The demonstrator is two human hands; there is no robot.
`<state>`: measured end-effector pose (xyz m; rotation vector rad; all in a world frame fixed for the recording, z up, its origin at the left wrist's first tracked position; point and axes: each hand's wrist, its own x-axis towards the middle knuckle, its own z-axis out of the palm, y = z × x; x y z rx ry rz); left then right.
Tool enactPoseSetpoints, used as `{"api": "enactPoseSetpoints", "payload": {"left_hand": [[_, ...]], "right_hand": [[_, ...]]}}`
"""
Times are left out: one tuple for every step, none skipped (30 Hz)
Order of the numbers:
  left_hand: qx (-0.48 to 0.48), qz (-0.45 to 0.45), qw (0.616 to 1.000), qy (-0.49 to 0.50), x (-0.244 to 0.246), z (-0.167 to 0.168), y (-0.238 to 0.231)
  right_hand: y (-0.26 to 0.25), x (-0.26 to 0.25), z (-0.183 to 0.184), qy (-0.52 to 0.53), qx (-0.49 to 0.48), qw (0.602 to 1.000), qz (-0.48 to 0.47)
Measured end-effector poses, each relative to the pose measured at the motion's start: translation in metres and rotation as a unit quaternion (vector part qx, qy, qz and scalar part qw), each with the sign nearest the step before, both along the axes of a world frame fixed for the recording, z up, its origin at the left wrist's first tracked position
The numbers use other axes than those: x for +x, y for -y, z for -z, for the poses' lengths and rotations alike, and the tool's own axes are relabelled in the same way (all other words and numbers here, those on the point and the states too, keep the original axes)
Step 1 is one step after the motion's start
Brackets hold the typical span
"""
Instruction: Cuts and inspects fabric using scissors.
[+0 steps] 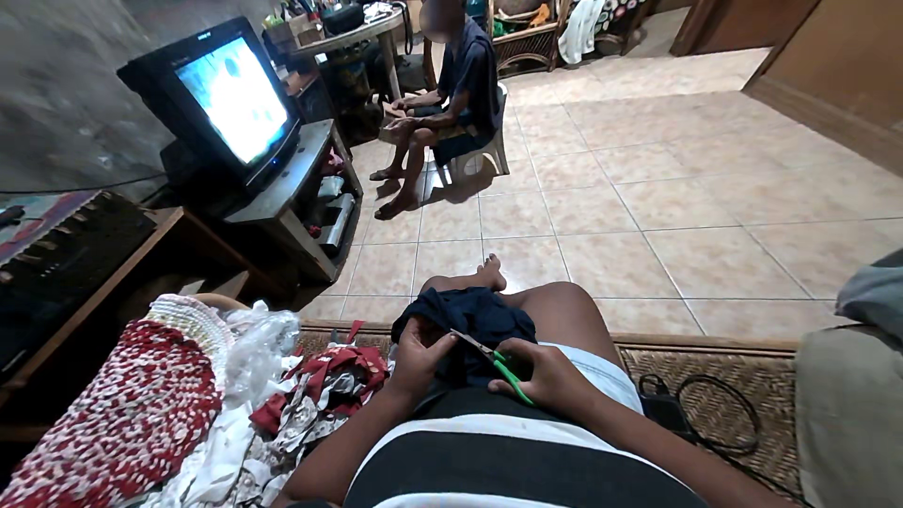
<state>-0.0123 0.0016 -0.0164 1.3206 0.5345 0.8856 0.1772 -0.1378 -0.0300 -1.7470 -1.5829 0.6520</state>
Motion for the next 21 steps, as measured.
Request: {"api": "enactPoseSetpoints", "payload": {"left_hand": [[0.002,-0.006,1.0,-0.001,0.0004,0.0002,0.0],[0.004,-0.014,1.0,0.001,0.0006,0.0008,-0.0003],[0.004,-0.019,1.0,0.004,0.001,0.0012,-0.0005],[0.003,-0.018,1.0,0.009,0.001,0.0019,-0.0011],[0.001,-0.013,1.0,0.014,0.0009,0.0024,-0.0018],[0.001,-0.006,1.0,0.015,0.0006,0.0024,-0.0022],[0.002,-0.001,1.0,0.012,0.0003,0.0019,-0.002],[0.005,0.004,1.0,0.008,0.0001,0.0014,-0.0016],[0.008,0.007,1.0,0.004,0.0002,0.0004,-0.0008],[0.01,0.01,1.0,0.001,0.0002,-0.0004,-0.0002],[0.011,0.012,1.0,0.0,0.0003,-0.0007,0.0001],[0.011,0.012,1.0,-0.001,0.0005,-0.0007,0.0002],[0.012,0.01,1.0,0.0,0.0009,-0.001,0.0002],[0.015,0.01,1.0,-0.001,0.0012,-0.0012,0.0002],[0.019,0.009,1.0,-0.003,0.0011,-0.0012,0.0004],[0.024,0.009,1.0,-0.003,0.001,-0.0008,0.0005],[0.029,0.008,1.0,-0.005,0.0009,-0.0003,0.0007],[0.033,0.006,0.999,-0.006,0.0007,0.0003,0.0009],[0.035,0.005,0.999,-0.005,0.0006,0.001,0.0008],[0.037,0.005,0.999,-0.005,0.0005,0.0017,0.0007],[0.039,0.006,0.999,-0.005,0.0006,0.002,0.0006]], "right_hand": [[0.0,0.0001,-0.0005,0.003,-0.003,1.0,-0.001],[0.0,0.0003,-0.0012,0.006,-0.007,1.0,-0.004],[0.0,0.0005,-0.0021,0.009,-0.012,1.0,-0.005],[0.0,0.0004,-0.0028,0.013,-0.013,1.0,-0.006],[0.0,0.0005,-0.0031,0.014,-0.014,1.0,-0.006],[0.0,0.0006,-0.0031,0.013,-0.015,1.0,-0.006],[0.0,0.0006,-0.003,0.011,-0.017,1.0,-0.006],[-0.0001,0.0005,-0.0029,0.009,-0.016,1.0,-0.005],[-0.0004,0.0002,-0.0029,0.006,-0.013,1.0,-0.004],[-0.001,0.0,-0.0029,0.003,-0.012,1.0,-0.004],[-0.002,-0.0004,-0.0027,-0.001,-0.012,1.0,-0.004],[-0.0031,-0.0011,-0.0028,-0.006,-0.01,1.0,-0.003],[-0.0045,-0.0016,-0.0027,-0.008,-0.009,1.0,-0.002],[-0.006,-0.002,-0.0022,-0.008,-0.006,1.0,0.0],[-0.0071,-0.0026,-0.0027,-0.01,-0.007,1.0,0.002],[-0.008,-0.0032,-0.0035,-0.012,-0.01,1.0,0.003],[-0.0086,-0.0039,-0.0041,-0.014,-0.011,1.0,0.005],[-0.009,-0.0043,-0.0047,-0.016,-0.015,1.0,0.006],[-0.0093,-0.0045,-0.0048,-0.017,-0.018,1.0,0.005],[-0.0094,-0.0046,-0.0049,-0.017,-0.019,1.0,0.004],[-0.0095,-0.0046,-0.0048,-0.017,-0.016,1.0,0.004]]}}
